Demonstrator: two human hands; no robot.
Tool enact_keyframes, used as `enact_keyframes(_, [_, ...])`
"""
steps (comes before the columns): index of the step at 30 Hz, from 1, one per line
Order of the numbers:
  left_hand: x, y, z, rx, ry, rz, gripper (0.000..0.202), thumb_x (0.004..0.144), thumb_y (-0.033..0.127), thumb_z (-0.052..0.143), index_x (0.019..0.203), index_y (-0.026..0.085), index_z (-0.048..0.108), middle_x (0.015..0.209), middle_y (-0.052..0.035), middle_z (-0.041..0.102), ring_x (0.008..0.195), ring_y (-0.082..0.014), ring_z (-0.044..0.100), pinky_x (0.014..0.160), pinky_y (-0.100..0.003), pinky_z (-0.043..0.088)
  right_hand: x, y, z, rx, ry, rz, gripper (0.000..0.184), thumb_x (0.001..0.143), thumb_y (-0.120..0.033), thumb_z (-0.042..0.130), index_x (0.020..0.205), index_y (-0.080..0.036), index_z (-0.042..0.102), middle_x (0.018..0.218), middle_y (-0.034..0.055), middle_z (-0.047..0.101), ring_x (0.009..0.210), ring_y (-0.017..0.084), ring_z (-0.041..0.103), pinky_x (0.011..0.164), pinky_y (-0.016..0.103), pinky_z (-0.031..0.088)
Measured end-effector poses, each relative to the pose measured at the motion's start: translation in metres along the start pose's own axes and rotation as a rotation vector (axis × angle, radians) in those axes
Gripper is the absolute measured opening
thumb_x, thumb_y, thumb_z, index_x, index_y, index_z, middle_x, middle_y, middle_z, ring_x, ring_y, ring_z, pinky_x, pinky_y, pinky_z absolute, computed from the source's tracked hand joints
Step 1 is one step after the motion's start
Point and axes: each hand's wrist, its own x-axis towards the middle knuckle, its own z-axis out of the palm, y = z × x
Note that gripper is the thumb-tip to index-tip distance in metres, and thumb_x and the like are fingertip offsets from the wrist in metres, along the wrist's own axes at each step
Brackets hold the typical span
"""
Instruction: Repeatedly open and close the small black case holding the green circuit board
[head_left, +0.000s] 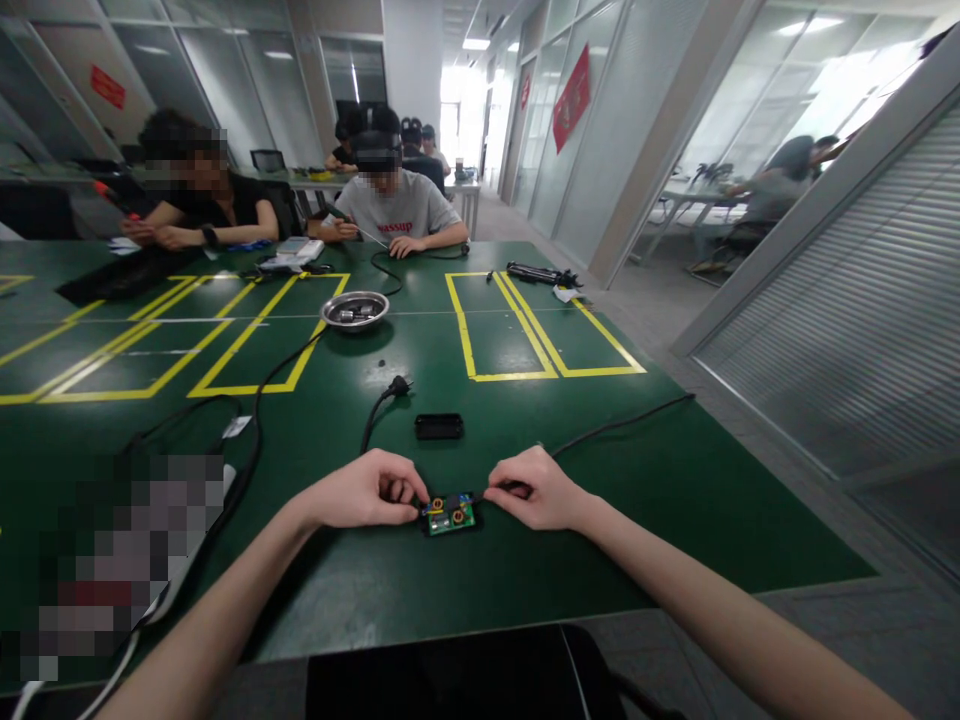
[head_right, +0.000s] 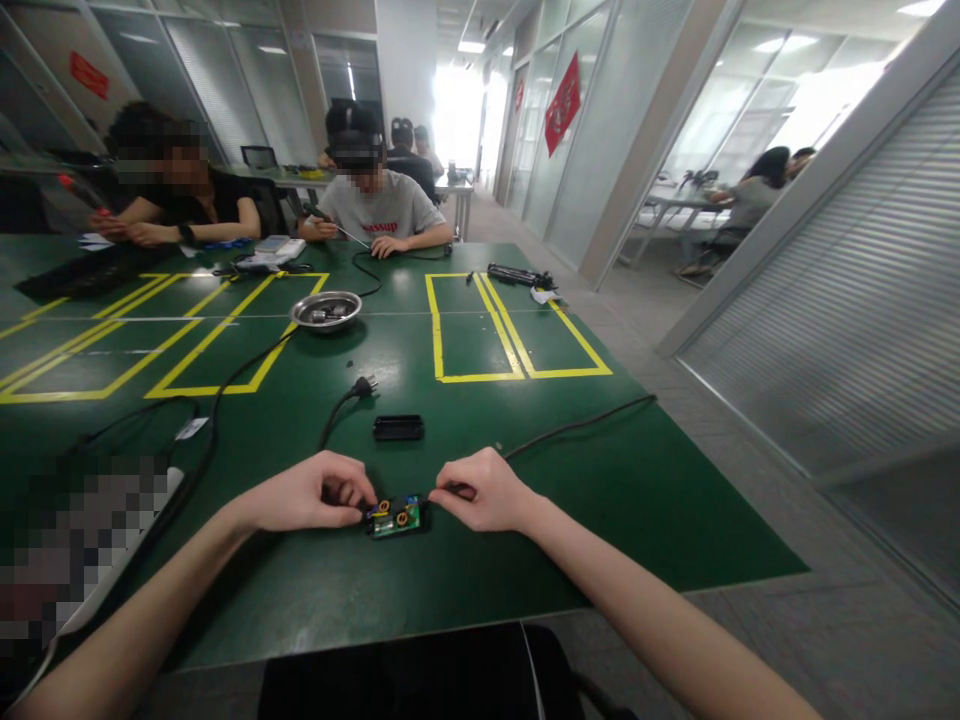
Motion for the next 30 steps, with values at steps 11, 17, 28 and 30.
enact_keyframes(11, [0.007, -0.009, 0.000, 0.346, 0.361, 0.076, 0.022, 0.088, 0.031, 0.061, 0.089, 0.017, 0.078, 0.078, -0.0026, 0.064, 0.065, -0.0128, 0.054, 0.056, -0.022, 0.041, 0.013, 0.005, 0.005, -0.153, 0.089, 0.190, 0.026, 0.104, -0.033, 0.055, 0.092, -0.018, 0.072, 0.078, 0.0041, 0.074, 0.067, 0.016, 0.068, 0.064, 0.025, 0.045])
enact_keyframes(17, [0.011, -0.015, 0.002, 0.459, 0.399, 0.093, 0.020, 0.090, 0.028, 0.060, 0.093, 0.018, 0.077, 0.076, -0.0015, 0.065, 0.065, -0.0135, 0.056, 0.059, -0.023, 0.041, 0.016, 0.007, 0.005, -0.171, 0.071, 0.149, 0.027, 0.106, -0.031, 0.051, 0.103, -0.018, 0.074, 0.093, 0.0073, 0.075, 0.081, 0.018, 0.071, 0.073, 0.028, 0.052])
enact_keyframes(28, [0.014, -0.027, -0.002, 0.475, 0.459, 0.177, 0.016, 0.093, 0.027, 0.062, 0.096, 0.019, 0.076, 0.085, -0.0039, 0.071, 0.078, -0.0175, 0.065, 0.071, -0.027, 0.050, 0.018, 0.013, 0.008, -0.191, 0.105, 0.039, 0.021, 0.105, -0.026, 0.053, 0.111, -0.021, 0.072, 0.097, 0.0081, 0.072, 0.089, 0.021, 0.066, 0.078, 0.034, 0.055])
enact_keyframes(30, [0.014, -0.030, -0.003, 0.485, 0.464, 0.192, 0.016, 0.094, 0.027, 0.062, 0.097, 0.020, 0.076, 0.088, -0.0047, 0.072, 0.080, -0.0184, 0.066, 0.073, -0.029, 0.051, 0.020, 0.015, 0.007, -0.180, 0.097, 0.029, 0.021, 0.105, -0.025, 0.053, 0.110, -0.022, 0.073, 0.098, 0.0080, 0.072, 0.089, 0.021, 0.066, 0.078, 0.034, 0.054])
